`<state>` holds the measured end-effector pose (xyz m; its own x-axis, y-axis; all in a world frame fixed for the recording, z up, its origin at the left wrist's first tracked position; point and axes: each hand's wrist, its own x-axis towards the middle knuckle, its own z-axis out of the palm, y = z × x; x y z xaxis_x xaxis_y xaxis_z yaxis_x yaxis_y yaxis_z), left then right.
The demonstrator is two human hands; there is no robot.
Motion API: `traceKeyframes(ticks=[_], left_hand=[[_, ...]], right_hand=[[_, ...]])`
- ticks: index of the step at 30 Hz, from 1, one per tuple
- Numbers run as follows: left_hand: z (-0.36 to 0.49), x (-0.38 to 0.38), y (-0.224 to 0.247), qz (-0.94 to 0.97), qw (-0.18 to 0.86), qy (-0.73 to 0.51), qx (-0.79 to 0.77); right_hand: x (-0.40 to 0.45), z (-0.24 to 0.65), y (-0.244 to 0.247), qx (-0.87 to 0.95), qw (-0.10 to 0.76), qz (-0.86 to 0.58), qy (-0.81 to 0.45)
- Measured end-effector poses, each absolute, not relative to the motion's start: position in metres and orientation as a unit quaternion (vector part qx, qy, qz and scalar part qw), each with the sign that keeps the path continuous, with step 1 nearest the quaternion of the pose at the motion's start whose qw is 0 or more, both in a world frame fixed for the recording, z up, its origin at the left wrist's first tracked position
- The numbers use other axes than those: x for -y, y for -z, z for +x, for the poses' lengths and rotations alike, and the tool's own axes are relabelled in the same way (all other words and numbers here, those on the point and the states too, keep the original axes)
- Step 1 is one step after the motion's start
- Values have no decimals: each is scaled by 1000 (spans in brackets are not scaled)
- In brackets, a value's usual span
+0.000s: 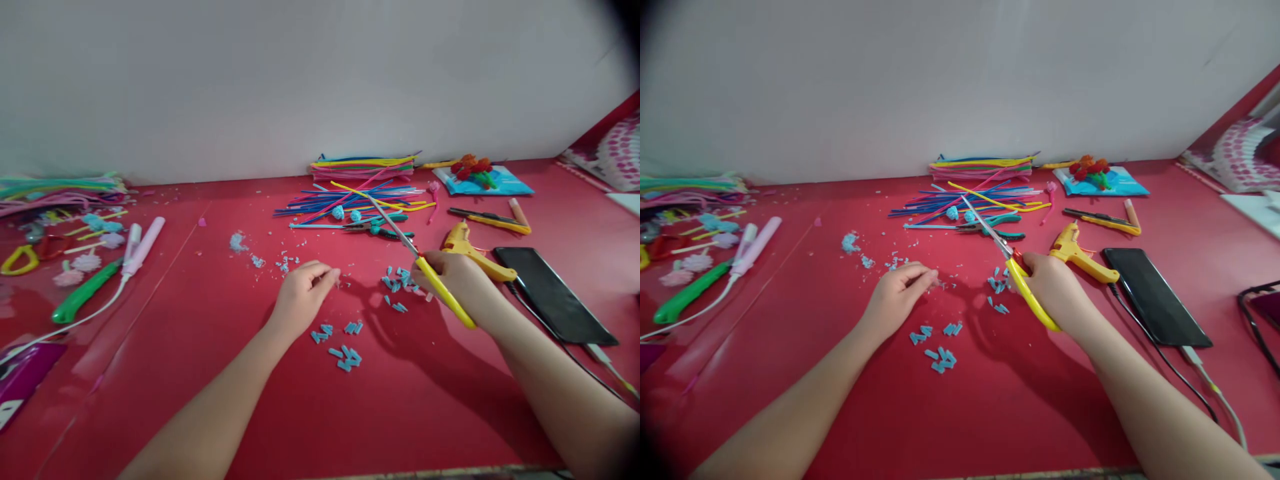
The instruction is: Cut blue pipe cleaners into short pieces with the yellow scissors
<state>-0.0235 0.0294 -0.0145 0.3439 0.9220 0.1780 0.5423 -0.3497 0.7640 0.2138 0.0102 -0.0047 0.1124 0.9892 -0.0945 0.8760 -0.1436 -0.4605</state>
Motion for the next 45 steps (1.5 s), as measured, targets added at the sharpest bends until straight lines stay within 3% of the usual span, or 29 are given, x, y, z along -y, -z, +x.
traceKeyframes(ticks=[5, 13, 18, 25, 33, 42, 45], left_hand=[[-31, -39, 25, 771, 244, -300, -507], [-30, -43, 23, 805, 190, -274, -490], [-20, -38, 19, 864, 76, -236, -439], [6, -52, 49, 905, -28, -175, -387], [-34, -104, 44, 793, -138, -193, -562], [-47, -55, 23, 857, 3, -203, -475], [-41, -44, 16, 866, 134, -181, -447]], right_hand=[[-17, 219, 13, 660, 52, -739, -122], [-17, 217, 14, 664, 82, -738, -89], [-12, 212, 11, 670, 109, -729, -90], [-7, 211, 9, 686, 117, -712, -96], [-9, 214, 7, 682, 121, -715, -92], [-6, 203, 5, 698, 129, -698, -98], [-6, 202, 8, 701, 124, -695, -100]])
